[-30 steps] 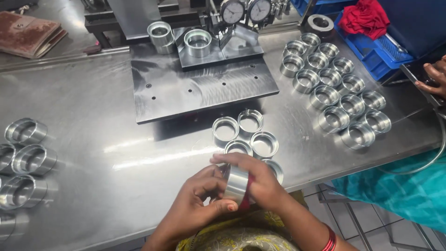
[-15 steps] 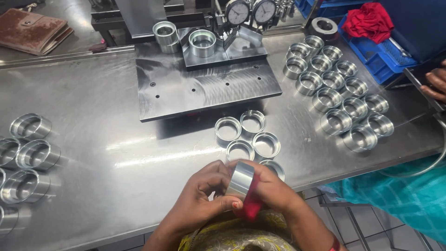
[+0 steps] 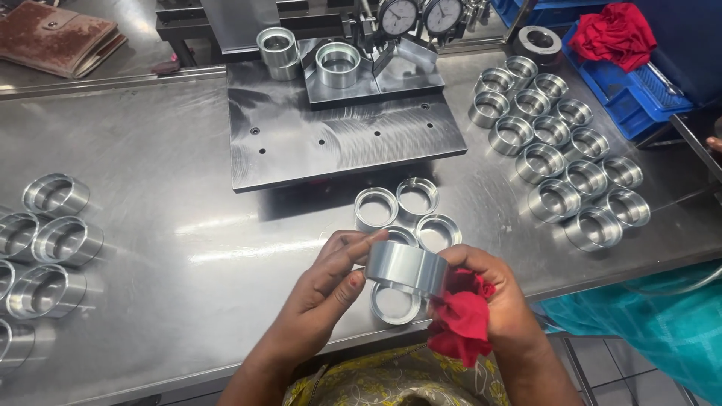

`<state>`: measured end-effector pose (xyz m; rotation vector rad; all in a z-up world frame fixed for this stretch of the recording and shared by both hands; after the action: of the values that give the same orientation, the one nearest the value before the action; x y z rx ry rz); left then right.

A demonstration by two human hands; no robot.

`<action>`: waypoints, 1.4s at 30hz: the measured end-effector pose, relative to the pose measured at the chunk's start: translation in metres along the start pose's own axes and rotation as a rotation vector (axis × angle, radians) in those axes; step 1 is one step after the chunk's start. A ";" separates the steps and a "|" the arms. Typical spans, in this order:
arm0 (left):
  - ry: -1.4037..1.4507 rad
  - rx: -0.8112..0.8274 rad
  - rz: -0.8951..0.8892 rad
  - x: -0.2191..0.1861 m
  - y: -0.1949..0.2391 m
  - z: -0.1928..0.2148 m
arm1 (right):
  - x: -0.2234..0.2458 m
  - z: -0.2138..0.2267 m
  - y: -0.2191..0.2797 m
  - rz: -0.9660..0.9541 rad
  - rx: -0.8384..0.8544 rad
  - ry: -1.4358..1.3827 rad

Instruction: Inspecting and cleaning small circular metal components using a rag and a dial gauge fixture.

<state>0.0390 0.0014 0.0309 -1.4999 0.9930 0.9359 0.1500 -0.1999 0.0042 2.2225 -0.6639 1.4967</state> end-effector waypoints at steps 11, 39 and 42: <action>0.242 -0.122 0.110 0.056 0.008 0.024 | 0.034 -0.027 -0.016 0.258 -0.113 0.740; -0.875 -0.022 0.179 0.042 -0.008 0.039 | 0.018 0.004 -0.014 0.136 -0.519 0.829; -0.384 -0.013 0.267 0.033 0.000 0.018 | 0.021 -0.045 -0.029 0.150 -0.102 0.539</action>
<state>0.0491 0.0155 -0.0025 -1.1533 0.9147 1.3637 0.1391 -0.1551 0.0383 1.6114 -0.7144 1.9747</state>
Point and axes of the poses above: each hand's wrist, its own y-axis away from the middle knuckle, its own z-axis out of the back of the hand, x = y × z, the point moved 4 cm from there along -y, towards the middle knuckle, and after that the axes turned 9 degrees about -z, right-handed, at the moved point
